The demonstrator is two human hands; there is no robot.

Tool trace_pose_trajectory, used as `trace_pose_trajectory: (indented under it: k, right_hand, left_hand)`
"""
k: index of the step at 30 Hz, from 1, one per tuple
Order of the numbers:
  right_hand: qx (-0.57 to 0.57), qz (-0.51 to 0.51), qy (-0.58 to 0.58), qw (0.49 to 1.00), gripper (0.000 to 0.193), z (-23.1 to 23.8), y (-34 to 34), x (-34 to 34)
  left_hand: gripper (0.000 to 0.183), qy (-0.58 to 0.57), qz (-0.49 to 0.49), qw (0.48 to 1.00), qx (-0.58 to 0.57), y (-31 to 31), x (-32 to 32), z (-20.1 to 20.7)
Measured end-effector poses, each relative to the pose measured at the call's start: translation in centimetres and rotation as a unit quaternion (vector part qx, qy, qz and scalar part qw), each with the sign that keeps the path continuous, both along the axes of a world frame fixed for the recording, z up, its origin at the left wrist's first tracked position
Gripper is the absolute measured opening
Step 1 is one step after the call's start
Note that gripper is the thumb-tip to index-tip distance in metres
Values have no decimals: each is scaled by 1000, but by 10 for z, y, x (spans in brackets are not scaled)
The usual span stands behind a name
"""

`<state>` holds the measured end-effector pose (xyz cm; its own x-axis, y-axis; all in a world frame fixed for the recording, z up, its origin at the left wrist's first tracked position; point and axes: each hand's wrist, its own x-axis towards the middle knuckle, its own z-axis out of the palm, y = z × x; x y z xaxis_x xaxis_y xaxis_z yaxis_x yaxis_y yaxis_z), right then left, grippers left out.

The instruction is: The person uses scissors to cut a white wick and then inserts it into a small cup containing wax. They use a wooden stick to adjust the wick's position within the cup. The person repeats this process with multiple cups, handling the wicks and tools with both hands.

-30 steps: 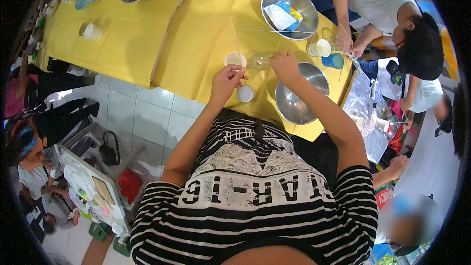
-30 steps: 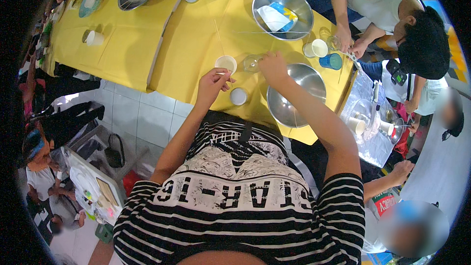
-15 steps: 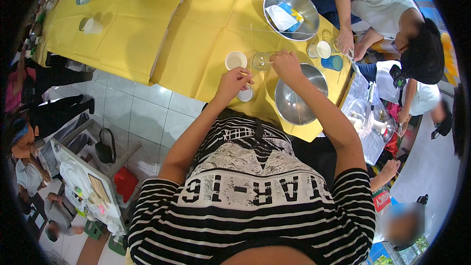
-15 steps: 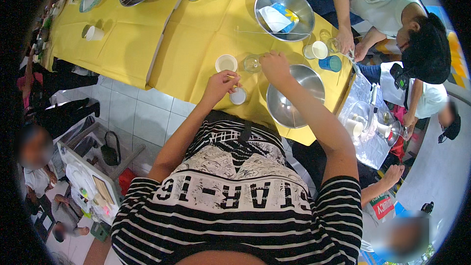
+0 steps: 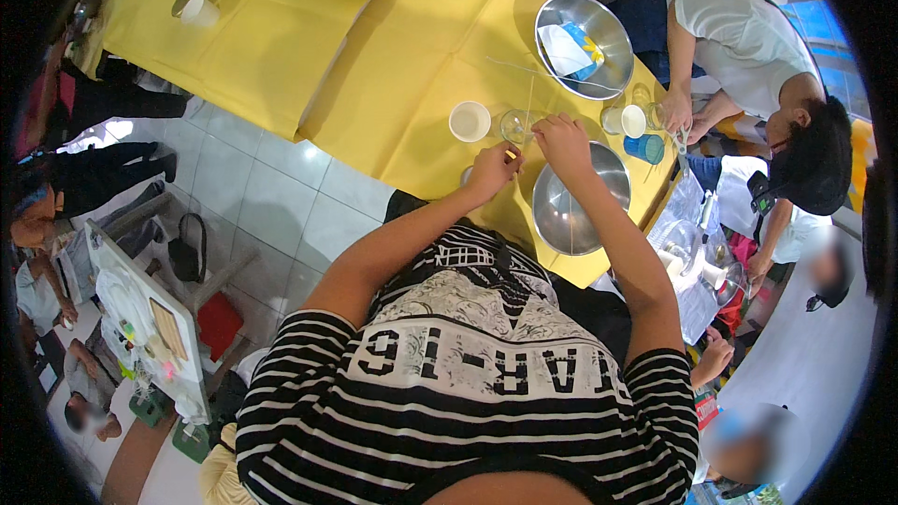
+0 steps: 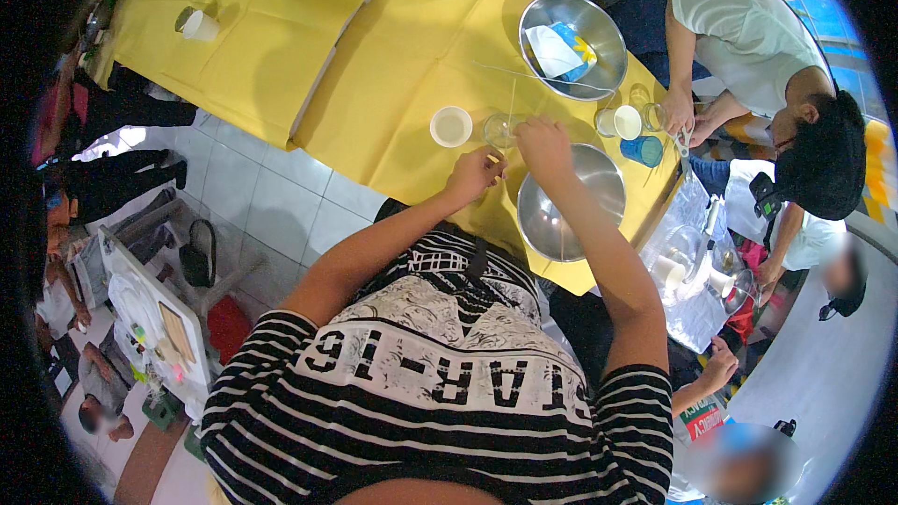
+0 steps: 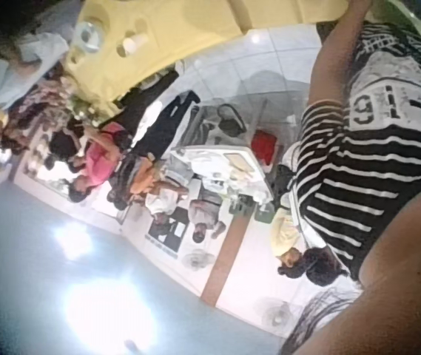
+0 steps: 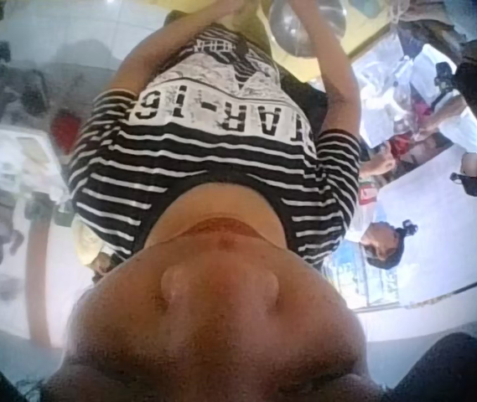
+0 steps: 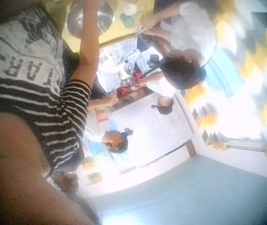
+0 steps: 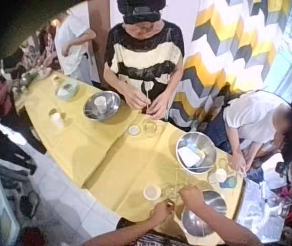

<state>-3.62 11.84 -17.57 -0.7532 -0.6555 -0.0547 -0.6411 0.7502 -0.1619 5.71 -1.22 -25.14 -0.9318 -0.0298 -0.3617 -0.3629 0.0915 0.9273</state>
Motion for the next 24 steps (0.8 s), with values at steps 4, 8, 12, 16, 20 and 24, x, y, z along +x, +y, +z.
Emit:
trace_pose_trajectory:
  k: [4,8,12,16,20,24]
  right_hand:
    - [-57,-37,-22,997,10,-5,-1,1]
    - [-105,-89,-76,988,11,-10,4,2]
    - [-152,-152,-121,969,13,-18,10,5]
    - [-178,-184,-135,957,14,-19,12,9]
    - [-182,-202,-143,952,16,-21,15,10]
    - [-142,-175,-73,972,15,-30,21,10]
  left_hand:
    - [18,-1,1,1000,-14,-1,-2,-10]
    - [17,-6,14,1000,28,-2,1,-3]
    - [16,-16,15,997,71,-3,1,7]
    - [15,-13,8,998,63,-2,2,-5]
    - [15,-14,12,997,81,0,2,-11]
    - [19,-34,-10,996,78,-1,2,-17]
